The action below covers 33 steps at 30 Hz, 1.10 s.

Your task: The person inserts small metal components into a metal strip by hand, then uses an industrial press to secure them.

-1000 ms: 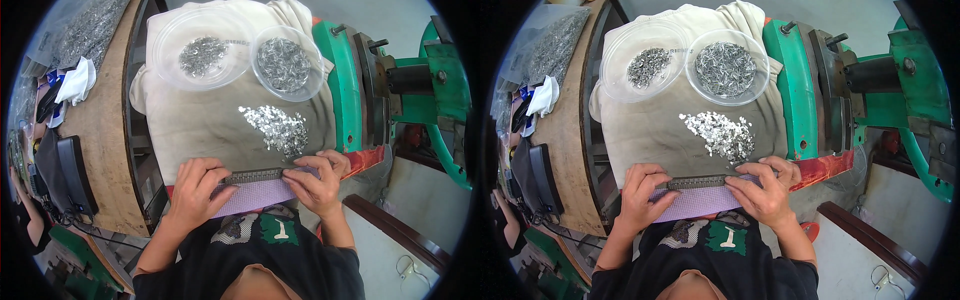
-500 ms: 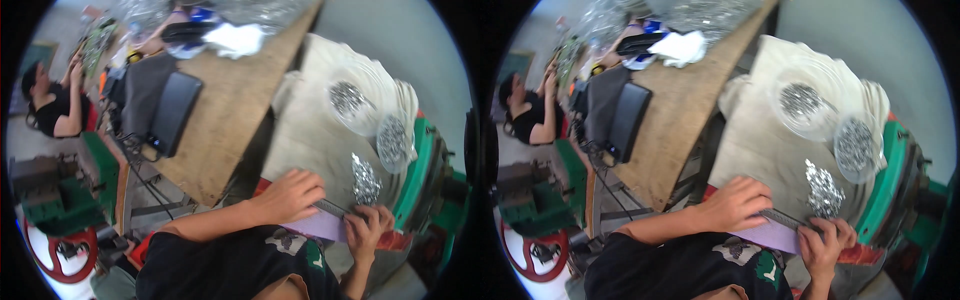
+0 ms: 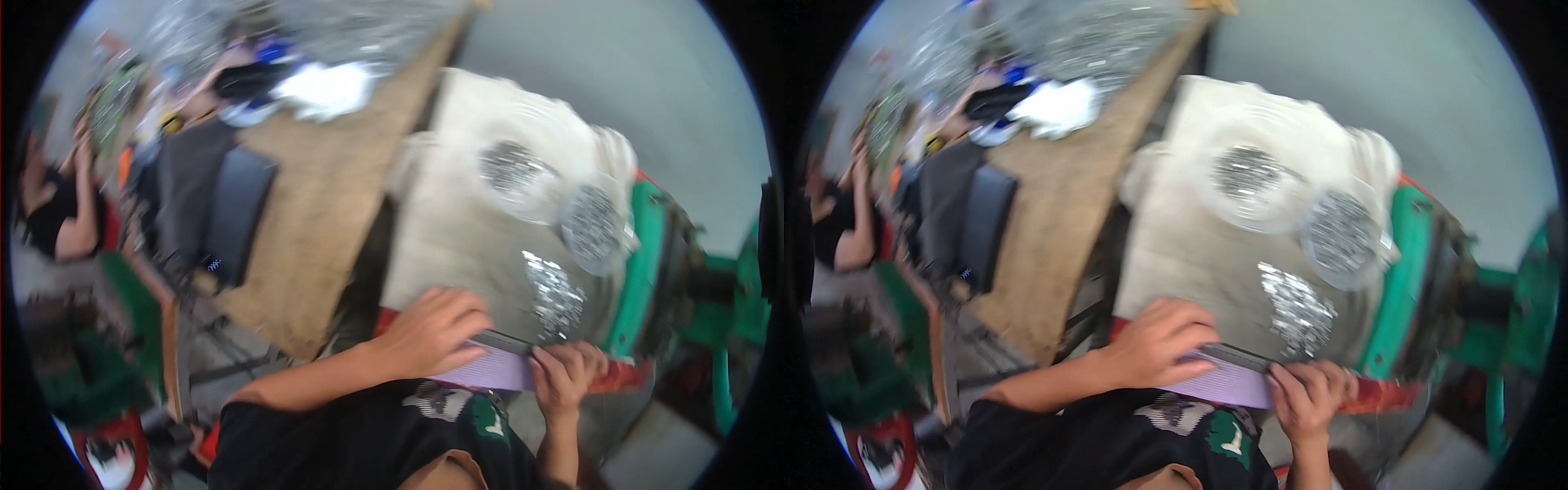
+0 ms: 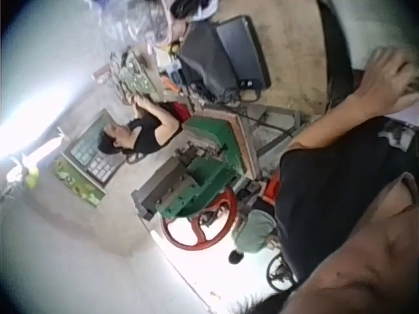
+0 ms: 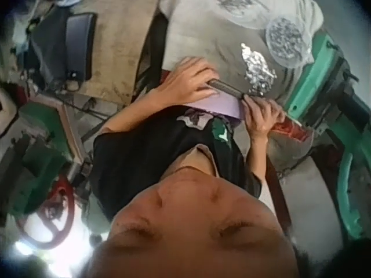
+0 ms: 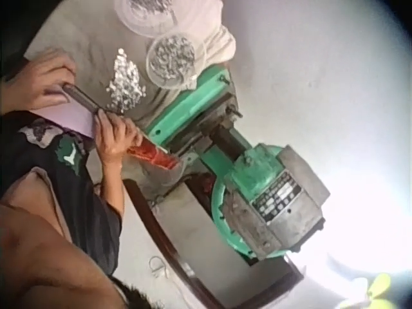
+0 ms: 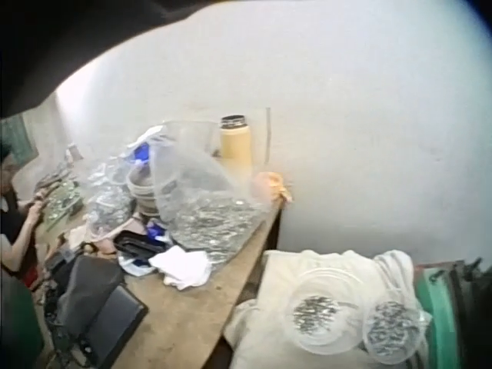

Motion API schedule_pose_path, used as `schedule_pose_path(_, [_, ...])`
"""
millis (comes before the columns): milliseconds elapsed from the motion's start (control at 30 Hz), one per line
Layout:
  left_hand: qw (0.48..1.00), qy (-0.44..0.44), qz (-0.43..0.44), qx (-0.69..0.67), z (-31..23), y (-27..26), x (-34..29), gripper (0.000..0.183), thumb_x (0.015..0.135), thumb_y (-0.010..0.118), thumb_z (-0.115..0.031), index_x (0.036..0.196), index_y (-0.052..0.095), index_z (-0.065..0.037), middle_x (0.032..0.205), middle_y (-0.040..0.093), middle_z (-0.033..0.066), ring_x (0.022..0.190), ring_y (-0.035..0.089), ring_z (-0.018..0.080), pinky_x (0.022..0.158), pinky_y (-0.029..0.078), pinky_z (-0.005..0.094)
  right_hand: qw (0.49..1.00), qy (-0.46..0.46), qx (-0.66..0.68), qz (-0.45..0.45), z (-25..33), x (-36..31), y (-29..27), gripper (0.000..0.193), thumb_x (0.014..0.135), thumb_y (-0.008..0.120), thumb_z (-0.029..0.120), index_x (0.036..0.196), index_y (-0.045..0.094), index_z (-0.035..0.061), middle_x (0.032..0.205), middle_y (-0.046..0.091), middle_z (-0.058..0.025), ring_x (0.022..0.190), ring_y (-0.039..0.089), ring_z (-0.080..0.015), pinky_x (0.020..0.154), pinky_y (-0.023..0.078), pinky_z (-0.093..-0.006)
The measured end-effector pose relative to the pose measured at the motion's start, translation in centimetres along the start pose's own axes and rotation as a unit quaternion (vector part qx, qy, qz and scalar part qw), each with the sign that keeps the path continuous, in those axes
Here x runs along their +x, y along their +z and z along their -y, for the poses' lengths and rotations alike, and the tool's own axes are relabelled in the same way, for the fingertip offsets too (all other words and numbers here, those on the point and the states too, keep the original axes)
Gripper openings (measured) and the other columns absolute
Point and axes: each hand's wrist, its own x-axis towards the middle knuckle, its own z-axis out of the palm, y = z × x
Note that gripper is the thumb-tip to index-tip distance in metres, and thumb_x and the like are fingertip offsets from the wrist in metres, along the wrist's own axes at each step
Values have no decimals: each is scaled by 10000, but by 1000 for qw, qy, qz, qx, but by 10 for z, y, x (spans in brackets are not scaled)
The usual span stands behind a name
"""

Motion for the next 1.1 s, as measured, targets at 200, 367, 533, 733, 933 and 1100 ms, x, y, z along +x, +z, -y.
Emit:
schedule_pose_path(200, [999, -7, -31, -12, -8, -4, 8, 333, 697, 824, -63, 984, 656, -39, 1002, 620, 136, 897, 619, 289, 753, 514, 369, 989, 82, 77, -101, -20, 29, -21, 224, 715, 805, 61, 930, 753, 91, 832, 663, -31, 766, 631, -220, 730, 469, -372])
schedule_pose_path(367, [998, 25, -56, -35, -16, -1, 12, 295, 724, 797, -22, 978, 649, -28, 986, 619, 137, 876, 621, 274, 733, 518, 351, 982, 77, 109, -132, -49, 78, -28, 185, 773, 743, -34, 948, 748, 27, 850, 702, -100, 719, 667, -227, 622, 518, -297])
schedule_pose_path(533, [995, 40, -62, -61, -26, 10, 16, 280, 736, 783, -15, 982, 650, -32, 985, 619, 134, 878, 624, 274, 735, 520, 350, 988, 120, 69, -74, -83, 119, -16, 122, 823, 738, 57, 944, 747, 54, 845, 692, -101, 727, 672, -255, 641, 524, -342])
schedule_pose_path(733, [994, 38, -70, -69, -33, 16, 23, 240, 741, 779, -37, 958, 675, -40, 990, 629, 101, 835, 638, 278, 689, 521, 363, 995, 97, 1, -25, -104, 143, 2, 120, 821, 727, 129, 918, 747, 61, 874, 692, -115, 785, 671, -313, 702, 529, -401])
schedule_pose_path(933, [994, 47, -82, -61, -34, 13, 25, 245, 745, 775, -31, 969, 674, -37, 992, 628, 107, 832, 640, 283, 694, 525, 364, 996, 88, 18, 11, -104, 150, 9, 131, 806, 716, 124, 921, 752, 72, 890, 692, -104, 829, 672, -318, 735, 530, -414])
schedule_pose_path(1100, [993, 48, -84, -61, -38, 9, 28, 258, 747, 777, -20, 983, 674, -35, 990, 625, 122, 841, 642, 286, 690, 526, 359, 997, 61, 0, 39, -104, 158, 7, 156, 810, 705, 134, 944, 752, 70, 915, 695, -117, 853, 670, -329, 758, 529, -425])
